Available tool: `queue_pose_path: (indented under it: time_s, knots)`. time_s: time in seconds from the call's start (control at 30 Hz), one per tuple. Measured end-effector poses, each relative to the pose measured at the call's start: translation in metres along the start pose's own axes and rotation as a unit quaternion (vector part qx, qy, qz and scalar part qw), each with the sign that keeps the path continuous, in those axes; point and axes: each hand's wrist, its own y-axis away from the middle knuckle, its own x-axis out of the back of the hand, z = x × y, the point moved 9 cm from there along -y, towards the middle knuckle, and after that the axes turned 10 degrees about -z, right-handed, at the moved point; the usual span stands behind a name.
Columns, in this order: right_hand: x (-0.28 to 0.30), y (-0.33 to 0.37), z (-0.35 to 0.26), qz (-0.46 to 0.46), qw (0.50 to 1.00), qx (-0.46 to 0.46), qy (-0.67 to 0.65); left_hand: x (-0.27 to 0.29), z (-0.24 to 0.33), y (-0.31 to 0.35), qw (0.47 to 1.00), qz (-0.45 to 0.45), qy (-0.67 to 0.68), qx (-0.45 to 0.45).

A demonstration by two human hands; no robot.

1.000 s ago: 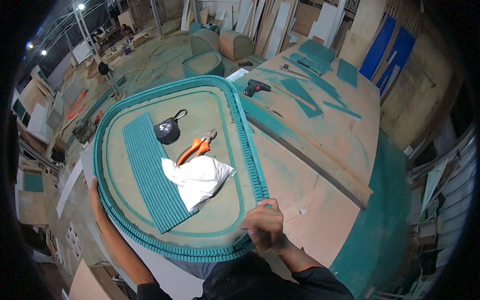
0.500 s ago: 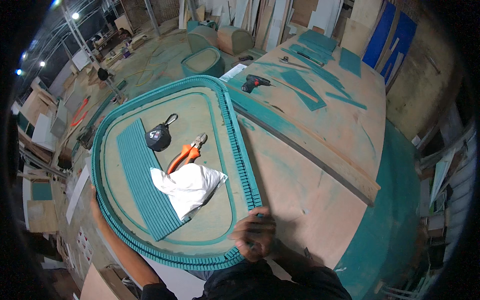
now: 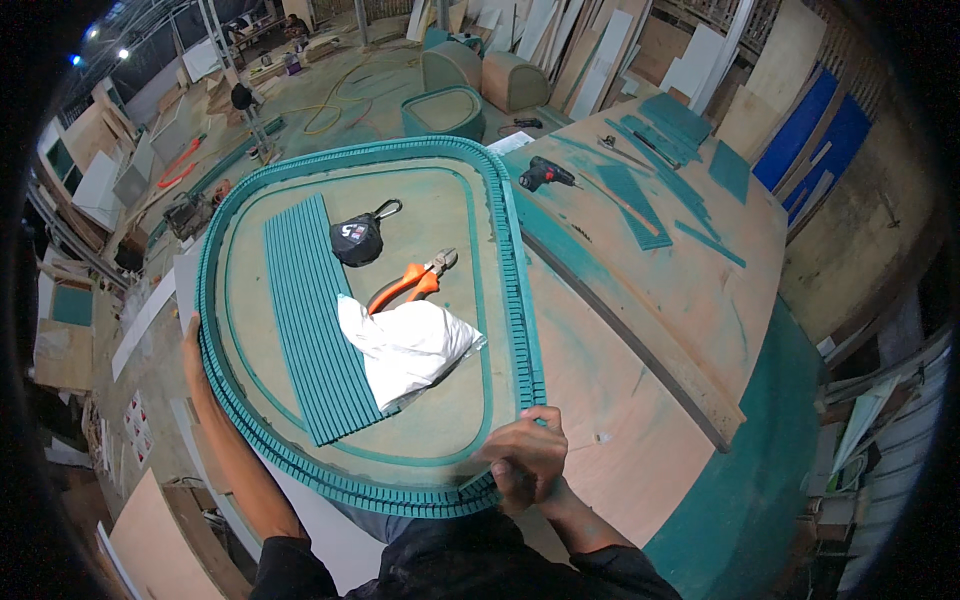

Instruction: The person applies adhesive to the inner rim of a curved furniture frame and presses a flexible decorative edging strip into the groove by hand, periodically wiping the strip with a cloth.

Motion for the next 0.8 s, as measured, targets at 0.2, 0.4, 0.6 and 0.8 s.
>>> queue_pose_path:
  time_s: [0.2,0.4,0.6,0.8]
  knots:
    - [0.002,-0.001,0.0,0.009,1.0,0.011,-0.002,0.008,-0.001,-0.003,1.0,0.016,-0.008,-0.014]
    - [-0.007,0.0,-0.004,0.018,0.999,0.027,0.013,0.035,-0.008,-0.006,0.997,0.078,-0.014,-0.017]
    - [-0.004,0.001,-0.009,0.044,0.999,-0.001,0.013,-0.002,0.016,0.008,0.991,0.102,-0.064,-0.057]
    - [-0.009,0.0,-0.008,0.035,0.999,-0.005,0.023,0.001,0.02,0.02,0.993,0.095,-0.046,-0.043]
